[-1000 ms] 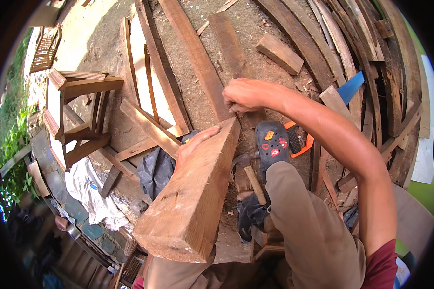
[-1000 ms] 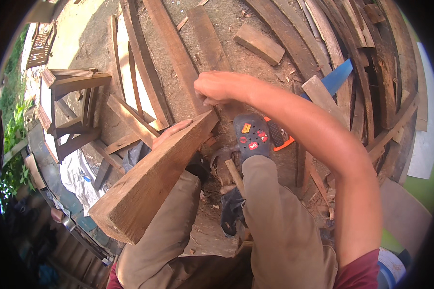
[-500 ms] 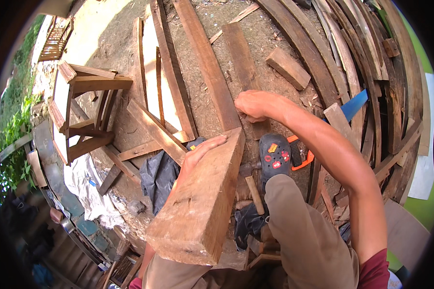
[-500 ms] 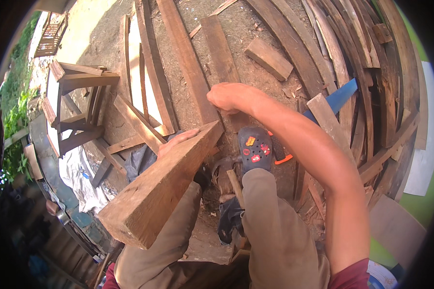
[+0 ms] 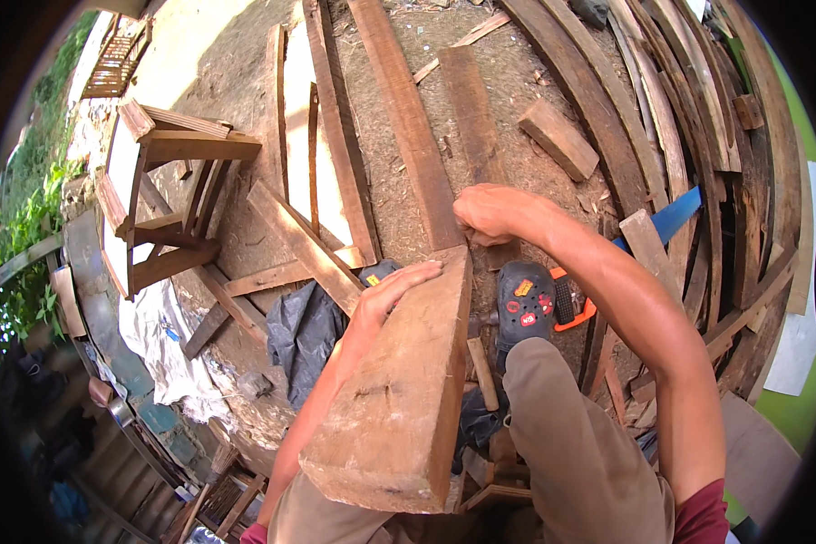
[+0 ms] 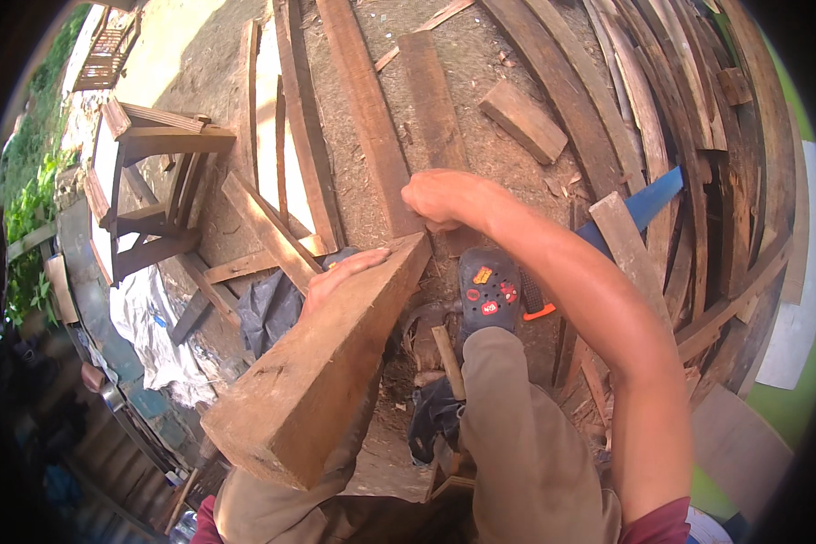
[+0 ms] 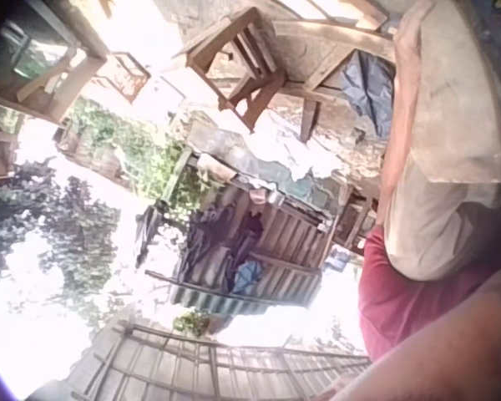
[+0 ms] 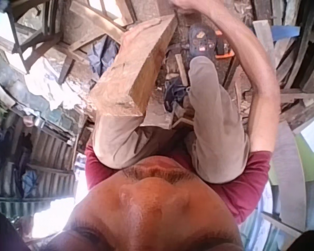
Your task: The person sits on the ground and handles several wooden planks, aligning and inspecting them. They then use a hand saw to cut a plank, holding it steady with one hand while sawing with the other.
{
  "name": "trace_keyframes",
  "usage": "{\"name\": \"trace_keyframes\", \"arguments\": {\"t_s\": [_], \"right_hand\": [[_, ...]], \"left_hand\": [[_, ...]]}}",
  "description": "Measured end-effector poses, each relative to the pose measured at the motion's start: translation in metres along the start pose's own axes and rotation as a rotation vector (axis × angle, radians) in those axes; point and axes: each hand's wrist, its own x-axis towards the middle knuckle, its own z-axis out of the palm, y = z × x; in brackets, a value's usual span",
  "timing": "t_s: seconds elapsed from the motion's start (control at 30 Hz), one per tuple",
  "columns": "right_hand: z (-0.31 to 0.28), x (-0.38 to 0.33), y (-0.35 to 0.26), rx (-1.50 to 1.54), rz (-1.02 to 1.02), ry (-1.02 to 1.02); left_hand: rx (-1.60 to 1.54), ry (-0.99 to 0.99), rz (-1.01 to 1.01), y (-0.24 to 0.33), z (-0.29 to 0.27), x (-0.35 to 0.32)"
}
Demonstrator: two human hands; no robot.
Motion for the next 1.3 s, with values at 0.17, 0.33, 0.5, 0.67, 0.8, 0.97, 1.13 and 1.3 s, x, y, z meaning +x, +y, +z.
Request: {"name": "trace_keyframes", "arguments": {"t_s": [0.17, 0.33, 0.5, 0.67, 0.8, 0.97, 1.13, 1.3], "right_hand": [[0.0, -0.011, -0.003, 0.228, 0.013, 0.256], [0.026, 0.011, -0.01, 0.249, 0.019, 0.167], [-0.021, -0.031, 0.007, -0.03, 0.212, 0.087], [-0.016, -0.094, 0.024, -0.143, 0.368, 0.71], [0.014, -0.123, 0.01, -0.32, 0.556, 1.084], [0.042, -0.125, -0.042, 0.503, 0.614, 0.948], [0.027, -0.101, -0.117, 0.228, 0.206, 0.899], [0.039, -0.084, -0.129, 0.311, 0.262, 0.786]], "left_hand": [[0.003, -0.009, 0.022, -0.009, 0.001, 0.005], [0.006, -0.008, 0.014, 0.001, 0.0, 0.002], [-0.046, 0.0, 0.041, -0.017, 0.001, 0.001], [-0.207, 0.109, 0.076, -0.028, -0.013, -0.019], [-0.205, 0.289, -0.059, -0.005, -0.027, -0.027], [-0.108, 0.499, -0.157, 0.005, -0.055, -0.057], [-0.407, 0.583, -0.209, 0.015, -0.039, -0.038], [-0.453, 0.346, -0.331, 0.039, 0.003, 0.003]]}}
